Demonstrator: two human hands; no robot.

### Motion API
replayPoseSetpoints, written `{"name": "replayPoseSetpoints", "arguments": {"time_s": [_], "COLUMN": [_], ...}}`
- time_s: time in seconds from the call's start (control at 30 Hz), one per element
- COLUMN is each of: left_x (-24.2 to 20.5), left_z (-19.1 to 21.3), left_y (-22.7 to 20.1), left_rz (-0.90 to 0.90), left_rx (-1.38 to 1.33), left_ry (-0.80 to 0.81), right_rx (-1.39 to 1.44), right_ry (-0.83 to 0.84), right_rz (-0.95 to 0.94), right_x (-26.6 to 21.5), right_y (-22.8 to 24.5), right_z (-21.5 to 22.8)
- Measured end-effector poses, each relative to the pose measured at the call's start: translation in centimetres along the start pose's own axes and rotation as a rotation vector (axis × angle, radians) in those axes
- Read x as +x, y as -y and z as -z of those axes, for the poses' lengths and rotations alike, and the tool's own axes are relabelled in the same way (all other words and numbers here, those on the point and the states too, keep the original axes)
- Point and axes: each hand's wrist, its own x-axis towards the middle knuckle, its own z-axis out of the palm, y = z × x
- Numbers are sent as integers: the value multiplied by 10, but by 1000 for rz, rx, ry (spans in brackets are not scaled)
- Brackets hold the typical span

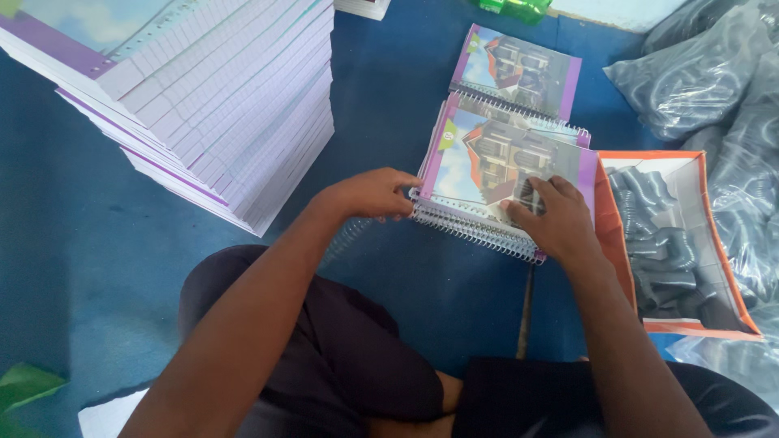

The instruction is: The person sits on the floor and assembles spiral-bound notebooks by inserting plastic spiral coils into pre-punched holes. They handle stacks of notebooks, align the pages, and thread the coils through the holes to bind them.

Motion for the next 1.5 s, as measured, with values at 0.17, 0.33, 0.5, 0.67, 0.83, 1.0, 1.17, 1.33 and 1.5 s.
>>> {"name": "replayPoseSetpoints", "arguments": {"time_s": [0.17, 0.33, 0.5, 0.67, 0.83, 1.0, 1.17, 1.33, 1.5], "left_x": [-1, -2, -6, -8, -8, -5, -6, -7, -8], "left_z": [0, -1, 0, 0, 0, 0, 1, 3, 6], "left_y": [3, 4, 0, -4, -3, -2, -1, -3, -1], "left_rz": [-29, -12, 16, 50, 45, 52, 34, 36, 63], "left_rx": [-38, -66, -76, -73, -51, -40, -81, -114, -113], "left_ry": [-1, -12, -20, -21, -23, -31, -30, -80, -112], "right_rx": [23, 12, 8, -7, 4, 18, 9, -24, -110], "right_ry": [23, 28, 48, 38, 36, 52, 34, 6, -296], "right_rz": [-18, -20, -44, -16, -14, -46, -27, 9, 197], "right_x": [2, 5, 7, 6, 6, 8, 7, 8, 1], "right_y": [-1, 0, 2, 0, -1, -1, -4, -6, 14], "right_z": [0, -1, -1, -1, -2, -2, -4, -4, 3]}}
